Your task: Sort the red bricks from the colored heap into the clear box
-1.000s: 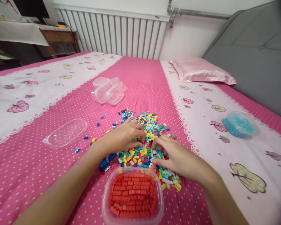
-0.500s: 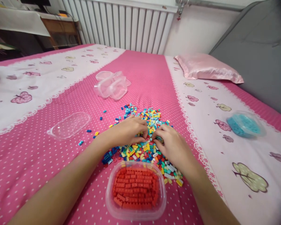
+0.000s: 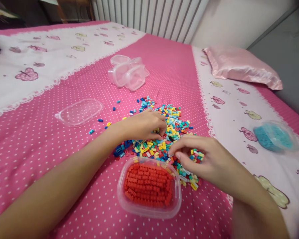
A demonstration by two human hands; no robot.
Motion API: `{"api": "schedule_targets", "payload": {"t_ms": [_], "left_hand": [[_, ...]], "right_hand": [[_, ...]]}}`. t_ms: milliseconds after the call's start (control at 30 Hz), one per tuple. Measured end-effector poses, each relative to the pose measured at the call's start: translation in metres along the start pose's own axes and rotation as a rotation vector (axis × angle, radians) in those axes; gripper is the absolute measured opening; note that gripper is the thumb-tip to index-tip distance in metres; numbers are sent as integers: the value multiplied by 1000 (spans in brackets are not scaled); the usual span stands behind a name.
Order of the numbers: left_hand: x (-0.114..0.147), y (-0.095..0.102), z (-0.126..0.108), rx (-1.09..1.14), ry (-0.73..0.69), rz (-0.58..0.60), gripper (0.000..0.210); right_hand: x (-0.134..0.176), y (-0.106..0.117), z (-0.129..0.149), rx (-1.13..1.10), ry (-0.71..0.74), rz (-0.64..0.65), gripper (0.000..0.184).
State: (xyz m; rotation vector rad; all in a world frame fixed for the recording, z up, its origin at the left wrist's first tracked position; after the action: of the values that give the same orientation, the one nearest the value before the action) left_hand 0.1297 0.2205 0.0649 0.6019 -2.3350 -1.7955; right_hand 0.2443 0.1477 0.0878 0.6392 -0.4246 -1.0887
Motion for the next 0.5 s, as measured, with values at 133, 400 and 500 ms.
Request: {"api": "schedule_targets", "payload": {"t_ms": [133,400,500], "left_hand": [[0,0,0,4,0,-2,8],[0,-2,0,0,9,18,8],[-1,-2,0,-1,15,17,8]], "right_hand": [[8,-10,14,-37,21,131,24],[22,-23,20,-62,-22,289,19],[24,-23,29,47,17,254,24]]}}
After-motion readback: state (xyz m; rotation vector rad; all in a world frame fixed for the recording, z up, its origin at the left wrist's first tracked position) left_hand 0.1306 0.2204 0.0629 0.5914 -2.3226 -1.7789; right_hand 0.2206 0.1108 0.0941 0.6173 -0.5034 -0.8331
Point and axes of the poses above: each hand's wrist, its own x-axis away from the middle knuckle, its own y-axis out of the back of the hand, z = x × y, the point moved 7 cm from there along -x, towards the middle knuckle, and after that the axes turned 3 degrees about -x, right-handed, at the moved point
